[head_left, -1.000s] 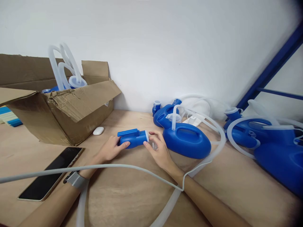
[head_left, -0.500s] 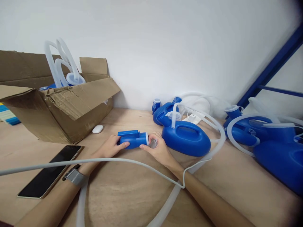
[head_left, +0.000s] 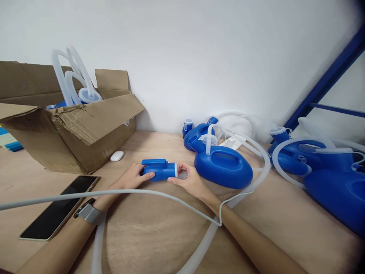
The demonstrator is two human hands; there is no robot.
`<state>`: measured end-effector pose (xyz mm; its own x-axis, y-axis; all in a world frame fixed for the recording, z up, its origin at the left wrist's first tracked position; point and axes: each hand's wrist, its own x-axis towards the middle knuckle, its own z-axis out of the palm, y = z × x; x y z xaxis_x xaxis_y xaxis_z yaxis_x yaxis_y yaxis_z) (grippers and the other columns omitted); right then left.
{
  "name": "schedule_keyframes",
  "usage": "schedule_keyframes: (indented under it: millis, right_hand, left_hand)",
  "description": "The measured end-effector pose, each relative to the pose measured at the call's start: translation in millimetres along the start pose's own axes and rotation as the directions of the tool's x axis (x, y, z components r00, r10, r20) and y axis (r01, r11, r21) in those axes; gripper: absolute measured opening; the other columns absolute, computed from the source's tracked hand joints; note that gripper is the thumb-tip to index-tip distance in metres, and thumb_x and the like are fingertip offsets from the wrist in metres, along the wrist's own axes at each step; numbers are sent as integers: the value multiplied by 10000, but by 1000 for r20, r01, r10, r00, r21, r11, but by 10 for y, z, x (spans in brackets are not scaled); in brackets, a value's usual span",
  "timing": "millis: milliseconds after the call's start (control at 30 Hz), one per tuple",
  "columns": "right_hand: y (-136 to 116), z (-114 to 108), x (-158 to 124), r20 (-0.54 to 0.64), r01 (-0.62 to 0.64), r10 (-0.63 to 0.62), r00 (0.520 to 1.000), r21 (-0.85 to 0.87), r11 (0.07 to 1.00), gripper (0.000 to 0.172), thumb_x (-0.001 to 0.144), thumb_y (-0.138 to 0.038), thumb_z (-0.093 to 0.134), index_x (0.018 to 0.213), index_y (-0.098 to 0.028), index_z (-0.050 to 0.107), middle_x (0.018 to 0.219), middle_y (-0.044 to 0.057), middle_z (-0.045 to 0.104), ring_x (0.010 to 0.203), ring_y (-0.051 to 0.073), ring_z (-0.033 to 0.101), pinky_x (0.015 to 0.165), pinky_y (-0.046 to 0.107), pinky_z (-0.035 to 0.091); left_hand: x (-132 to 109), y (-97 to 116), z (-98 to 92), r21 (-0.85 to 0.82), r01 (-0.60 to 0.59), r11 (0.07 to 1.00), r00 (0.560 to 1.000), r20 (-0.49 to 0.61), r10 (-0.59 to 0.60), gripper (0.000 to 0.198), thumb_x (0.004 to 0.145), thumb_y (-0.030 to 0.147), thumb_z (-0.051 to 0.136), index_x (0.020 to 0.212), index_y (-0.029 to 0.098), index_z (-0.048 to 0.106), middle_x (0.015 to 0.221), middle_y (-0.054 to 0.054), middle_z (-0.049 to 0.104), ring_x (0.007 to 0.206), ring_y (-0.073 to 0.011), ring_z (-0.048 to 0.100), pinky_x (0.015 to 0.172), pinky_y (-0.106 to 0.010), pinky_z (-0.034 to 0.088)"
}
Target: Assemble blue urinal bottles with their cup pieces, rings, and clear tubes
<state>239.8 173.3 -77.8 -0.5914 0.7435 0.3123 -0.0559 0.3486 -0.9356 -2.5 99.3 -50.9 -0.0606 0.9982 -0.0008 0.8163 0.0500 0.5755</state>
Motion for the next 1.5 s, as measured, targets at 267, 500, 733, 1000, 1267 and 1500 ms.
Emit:
schedule_keyframes:
  millis: [267, 500, 733, 1000, 1267, 1500]
  right_hand:
    - [-10, -27, -37, 100, -9, 18, 995, -91, 996, 274, 877, -406, 714, 963, -152, 658, 957, 34, 663, 879, 171, 598, 810, 289, 476]
    - [45, -3, -42, 86, -25, 38, 996, -147, 989, 433, 879, -446, 718, 1222, -185, 675, 1237, 90, 612, 1144, 238, 575, 1000, 373, 457]
    - [-21, 6, -34, -5, 3, -5, 1000, -259, 966, 315, 767, -406, 821, 774, -157, 628, 891, 35, 548, 799, 169, 507, 713, 295, 405]
    - [-17, 7, -64, -43, 227, -269, 962, -421, 878, 528, 738, -401, 887, 623, -171, 426, 659, -14, 454, 699, 149, 432, 638, 281, 312]
    - [80, -198, -48, -242, 165, -340, 909, -541, 825, 486, 863, -452, 764, 641, -183, 426, 664, -10, 462, 644, 145, 421, 620, 303, 301]
    - [125, -190, -78, -93, 149, -257, 962, -612, 777, 204, 951, -281, 645, 826, -194, 509, 864, 19, 607, 837, 192, 556, 757, 325, 393]
  left_hand:
    - [5, -4, 12, 12, 72, 997, 996, 47, -72, 846, 723, 826, 407, 1076, 111, 690, 973, -45, 730, 844, 14, 538, 796, -70, 401]
    - [5, -2, -14, -115, 56, 992, 995, 84, -47, 864, 696, 839, 442, 1104, 111, 664, 1095, -18, 723, 846, 31, 546, 751, -58, 370]
    - [-4, 27, -36, -90, 125, 988, 990, 84, -117, 862, 673, 843, 473, 1141, 143, 658, 1168, -4, 710, 835, 35, 534, 748, -67, 319]
    - [3, -61, -18, 31, -41, 999, 999, -27, 42, 784, 738, 787, 415, 946, 85, 695, 781, -24, 701, 697, 35, 447, 691, -62, 299]
    - [-32, -80, -158, 82, 187, 979, 978, -111, -177, 854, 653, 875, 432, 866, 83, 667, 830, -35, 691, 635, 44, 404, 625, -101, 212]
    - [-16, -76, -158, -75, 196, 978, 965, -164, -206, 907, 679, 850, 419, 1197, 136, 632, 1163, -36, 705, 828, 0, 503, 762, -90, 328]
